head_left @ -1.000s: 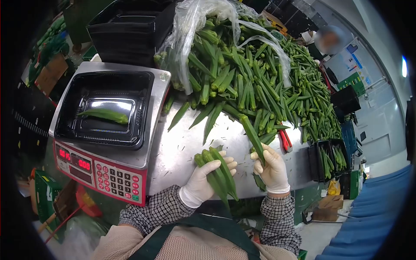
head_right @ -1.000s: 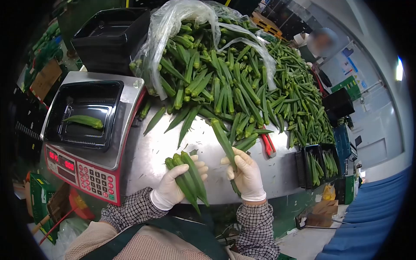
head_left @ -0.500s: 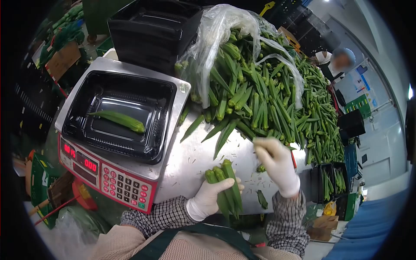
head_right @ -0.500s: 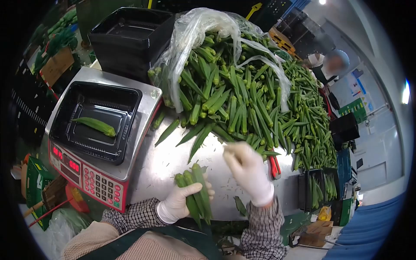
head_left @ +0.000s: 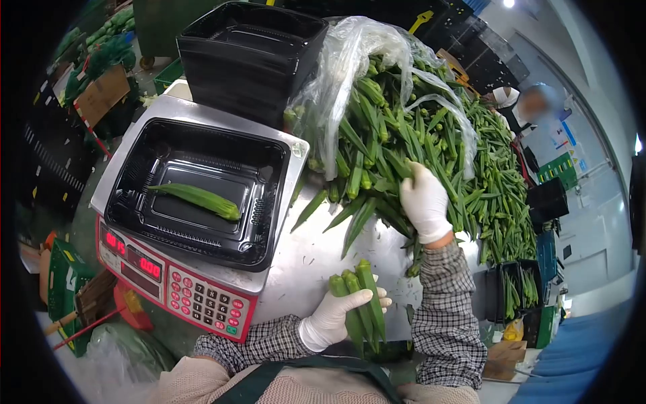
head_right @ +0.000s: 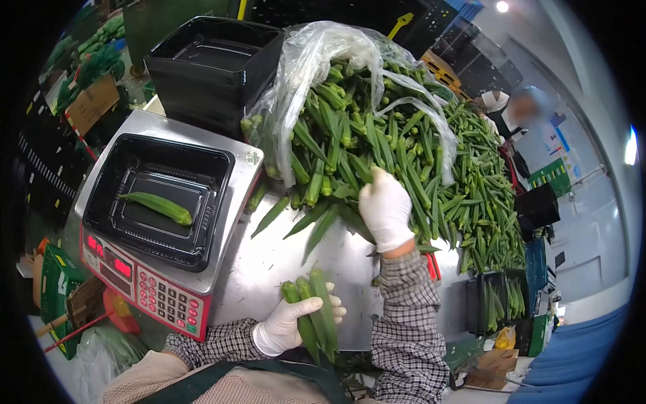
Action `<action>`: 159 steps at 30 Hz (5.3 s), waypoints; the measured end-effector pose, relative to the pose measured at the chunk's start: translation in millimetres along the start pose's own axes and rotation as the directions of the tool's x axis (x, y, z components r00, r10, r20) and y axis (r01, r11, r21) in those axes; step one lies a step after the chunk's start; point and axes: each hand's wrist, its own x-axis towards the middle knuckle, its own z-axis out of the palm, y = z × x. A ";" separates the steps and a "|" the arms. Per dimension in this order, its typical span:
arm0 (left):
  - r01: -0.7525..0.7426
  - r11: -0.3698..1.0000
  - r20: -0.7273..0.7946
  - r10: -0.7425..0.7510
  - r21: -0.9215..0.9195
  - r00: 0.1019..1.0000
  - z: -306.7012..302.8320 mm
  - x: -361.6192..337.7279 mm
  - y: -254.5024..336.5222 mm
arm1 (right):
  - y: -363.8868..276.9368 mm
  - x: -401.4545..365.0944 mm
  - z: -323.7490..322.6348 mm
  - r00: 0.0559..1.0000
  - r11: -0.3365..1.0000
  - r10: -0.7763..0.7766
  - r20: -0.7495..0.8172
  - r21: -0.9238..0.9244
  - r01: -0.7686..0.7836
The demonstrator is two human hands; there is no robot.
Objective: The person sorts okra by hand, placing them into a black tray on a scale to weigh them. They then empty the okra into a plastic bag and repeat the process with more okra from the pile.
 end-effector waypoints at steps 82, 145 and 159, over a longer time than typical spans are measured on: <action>0.040 0.994 0.066 -0.046 0.099 0.997 12.1 -1.4 -3.9 | 133.8 -71.6 -41.4 0.804 0.628 0.540 0.250 0.516 -0.583; -0.090 0.673 0.122 -0.001 0.734 0.992 28.6 -14.5 -30.9 | 79.4 -187.8 -103.6 0.987 0.943 0.120 0.108 0.298 -0.147; 0.023 0.977 -0.022 -0.019 0.212 1.000 -8.0 27.2 -30.9 | 75.6 -171.2 -44.6 0.980 0.980 -0.200 0.022 -0.003 0.200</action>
